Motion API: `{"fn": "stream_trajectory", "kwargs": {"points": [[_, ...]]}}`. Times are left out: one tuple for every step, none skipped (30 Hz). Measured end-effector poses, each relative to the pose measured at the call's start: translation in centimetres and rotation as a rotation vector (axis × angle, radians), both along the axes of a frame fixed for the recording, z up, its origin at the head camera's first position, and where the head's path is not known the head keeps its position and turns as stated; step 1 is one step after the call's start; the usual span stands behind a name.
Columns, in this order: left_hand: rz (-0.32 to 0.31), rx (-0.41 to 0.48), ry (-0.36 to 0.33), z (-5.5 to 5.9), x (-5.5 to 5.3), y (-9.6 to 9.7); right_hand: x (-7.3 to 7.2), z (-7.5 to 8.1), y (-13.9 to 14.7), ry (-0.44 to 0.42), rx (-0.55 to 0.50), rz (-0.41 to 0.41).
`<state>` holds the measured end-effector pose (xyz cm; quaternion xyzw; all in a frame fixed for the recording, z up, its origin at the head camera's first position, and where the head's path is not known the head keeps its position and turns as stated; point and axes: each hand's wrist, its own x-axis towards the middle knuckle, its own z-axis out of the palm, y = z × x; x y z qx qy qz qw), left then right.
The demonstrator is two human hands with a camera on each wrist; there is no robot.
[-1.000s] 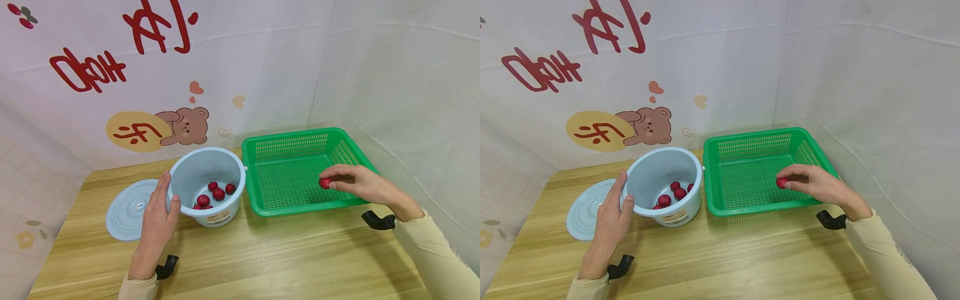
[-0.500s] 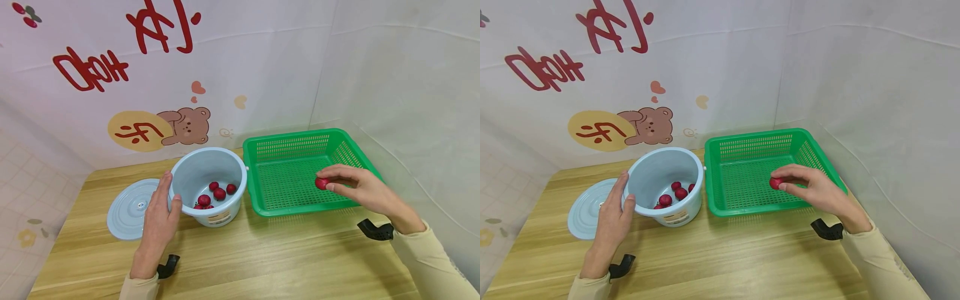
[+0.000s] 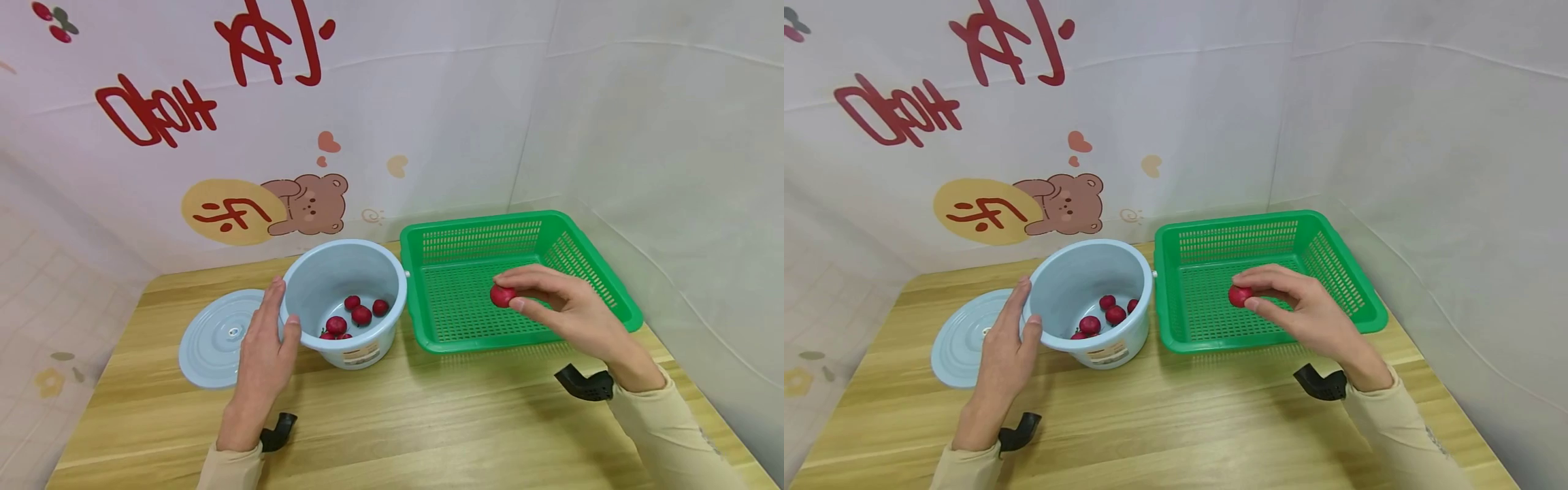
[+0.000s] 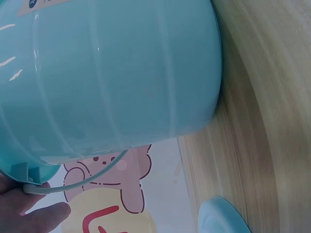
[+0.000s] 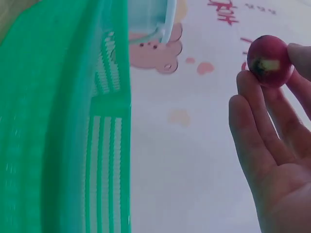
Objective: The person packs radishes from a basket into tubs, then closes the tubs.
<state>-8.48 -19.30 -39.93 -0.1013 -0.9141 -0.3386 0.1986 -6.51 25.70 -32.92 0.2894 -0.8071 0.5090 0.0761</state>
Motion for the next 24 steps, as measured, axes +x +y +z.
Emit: {"fn": "stream_trajectory", "kwargs": {"points": [[0.0, 0.002, -0.001, 0.0, 0.0, 0.0, 0.0, 0.0, -0.4, 0.003, -0.017, 0.009], [0.0, 0.002, -0.001, 0.0, 0.0, 0.0, -0.1, -0.1, -0.9, 0.013, -0.041, 0.026], [-0.001, 0.003, 0.002, 0.0, 0.0, 0.0, -0.2, -0.2, -1.4, 0.027, -0.06, 0.041], [-0.002, 0.005, 0.006, -0.1, 0.0, 0.0, -0.3, -0.3, -1.9, 0.033, -0.077, 0.053], [-0.003, 0.005, 0.009, -0.1, -0.1, 0.0, -0.3, -0.3, -2.4, 0.04, -0.093, 0.067], [-0.004, 0.005, 0.01, -0.1, 0.0, 0.0, -0.4, -0.3, -2.9, 0.047, -0.107, 0.081], [-0.006, 0.005, 0.013, -0.1, -0.1, 0.0, -0.5, -0.3, -3.4, 0.042, -0.114, 0.09], [-0.006, 0.004, 0.015, -0.1, -0.1, 0.0, -0.5, -0.3, -3.9, 0.046, -0.12, 0.098], [-0.006, 0.003, 0.018, -0.1, -0.1, 0.1, -0.6, -0.3, -4.4, 0.046, -0.125, 0.105], [-0.007, 0.001, 0.019, -0.1, -0.1, 0.1, -0.7, -0.3, -4.8, 0.043, -0.126, 0.109], [-0.006, -0.001, 0.019, -0.1, -0.1, 0.1, -0.7, -0.3, -5.3, 0.042, -0.131, 0.118], [-0.006, -0.002, 0.02, -0.1, -0.1, 0.1, -0.8, -0.3, -5.7, 0.041, -0.133, 0.122], [-0.007, -0.003, 0.022, -0.1, -0.1, 0.1, -0.8, -0.3, -6.1, 0.035, -0.135, 0.125], [-0.007, -0.004, 0.023, -0.1, -0.1, 0.1, -0.9, -0.4, -6.5, 0.039, -0.142, 0.132], [-0.008, -0.005, 0.022, 0.0, -0.1, 0.1, -0.9, -0.4, -6.9, 0.04, -0.149, 0.135], [-0.007, -0.005, 0.021, 0.0, -0.1, 0.1, -0.9, -0.5, -7.3, 0.037, -0.152, 0.134], [-0.008, -0.004, 0.016, 0.0, -0.1, 0.1, -1.0, -0.5, -7.7, 0.041, -0.158, 0.133], [-0.008, -0.003, 0.014, 0.0, -0.1, 0.1, -1.0, -0.5, -8.1, 0.046, -0.162, 0.129], [-0.007, -0.002, 0.01, 0.0, -0.1, 0.1, -1.1, -0.6, -8.6, 0.053, -0.166, 0.126], [-0.007, -0.001, 0.005, 0.0, -0.1, 0.1, -1.2, -0.6, -9.0, 0.063, -0.168, 0.124], [-0.006, 0.0, 0.001, 0.0, -0.1, 0.1, -1.2, -0.6, -9.4, 0.073, -0.169, 0.12], [-0.005, -0.001, -0.003, 0.0, -0.1, 0.0, -1.3, -0.7, -9.9, 0.084, -0.168, 0.116], [-0.004, 0.0, -0.004, 0.0, 0.0, 0.0, -1.5, -0.7, -10.3, 0.096, -0.164, 0.11], [-0.004, 0.0, -0.004, 0.0, 0.0, 0.0, -1.6, -0.7, -10.8, 0.109, -0.157, 0.105]]}}
